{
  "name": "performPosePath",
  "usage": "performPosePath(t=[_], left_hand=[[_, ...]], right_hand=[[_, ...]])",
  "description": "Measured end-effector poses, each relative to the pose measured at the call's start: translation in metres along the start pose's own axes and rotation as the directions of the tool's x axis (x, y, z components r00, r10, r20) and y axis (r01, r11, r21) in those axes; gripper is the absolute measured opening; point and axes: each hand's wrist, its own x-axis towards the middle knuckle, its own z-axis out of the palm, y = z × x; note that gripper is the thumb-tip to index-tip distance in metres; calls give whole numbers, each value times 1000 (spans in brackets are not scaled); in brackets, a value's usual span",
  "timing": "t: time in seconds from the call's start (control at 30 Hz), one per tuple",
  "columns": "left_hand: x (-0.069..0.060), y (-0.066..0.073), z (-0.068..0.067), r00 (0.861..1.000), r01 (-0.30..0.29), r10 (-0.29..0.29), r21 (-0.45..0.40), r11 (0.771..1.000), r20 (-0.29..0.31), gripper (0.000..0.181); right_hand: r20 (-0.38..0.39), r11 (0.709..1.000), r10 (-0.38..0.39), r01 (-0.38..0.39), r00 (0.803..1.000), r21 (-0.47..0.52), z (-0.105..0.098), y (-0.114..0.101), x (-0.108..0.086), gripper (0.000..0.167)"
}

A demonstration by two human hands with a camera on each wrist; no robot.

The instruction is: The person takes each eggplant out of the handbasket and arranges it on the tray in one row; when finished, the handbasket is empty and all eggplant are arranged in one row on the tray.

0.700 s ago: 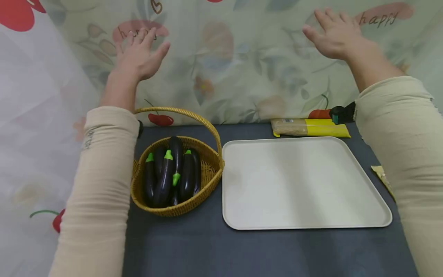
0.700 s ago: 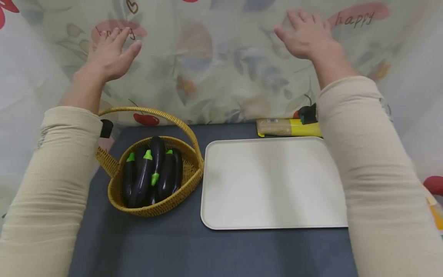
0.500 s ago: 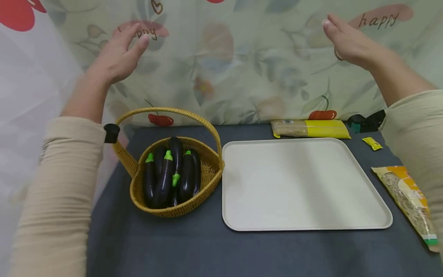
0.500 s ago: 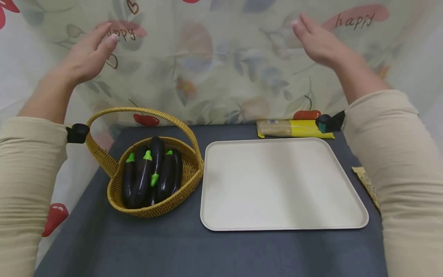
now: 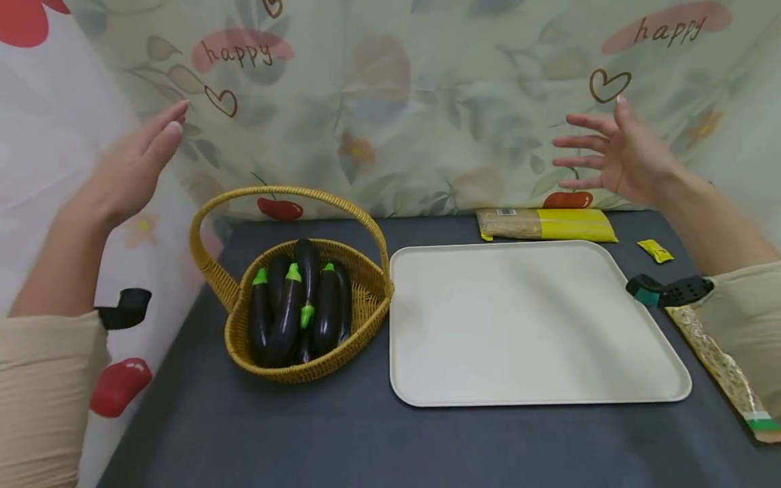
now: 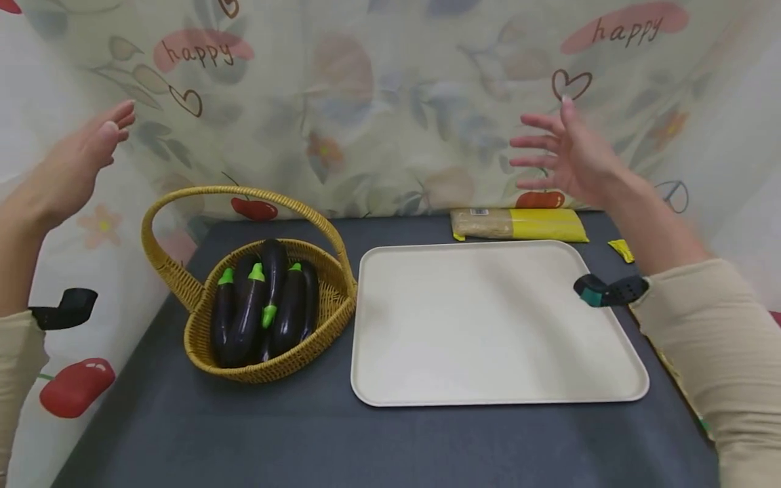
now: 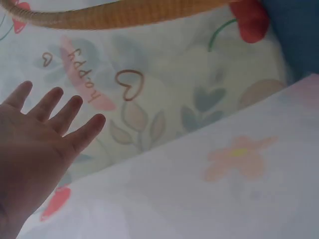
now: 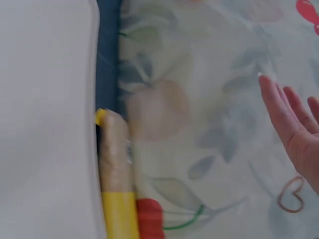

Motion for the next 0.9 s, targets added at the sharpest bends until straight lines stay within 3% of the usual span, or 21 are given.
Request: performPosePath(t=[0.17, 0.33, 0.43, 0.6, 0.73, 0.9], left_hand=[[-31, -35, 15, 999, -11, 14, -84, 996, 35, 55], [-57, -69, 39, 997, 44, -33, -175, 984, 63, 57], [-70, -87, 57, 988, 123, -99, -218, 968, 121, 63], [-83, -110, 89, 964, 220, -181, -204, 954, 194, 72], [-88, -122, 110, 965, 222, -172, -264, 939, 200, 71], [-87, -129, 131, 976, 188, -140, -329, 926, 166, 66]], right_hand=[[176, 978, 54, -88, 983, 190, 9, 36, -10, 57], [307, 959, 116, -187, 944, 214, 25, 69, -14, 58], [329, 957, 174, -238, 928, 164, 39, 86, -14, 57], [312, 945, 276, -316, 909, 86, 67, 111, -14, 54], [303, 929, 330, -364, 894, 64, 94, 124, -8, 54], [336, 917, 351, -394, 874, 67, 126, 140, 5, 55]])
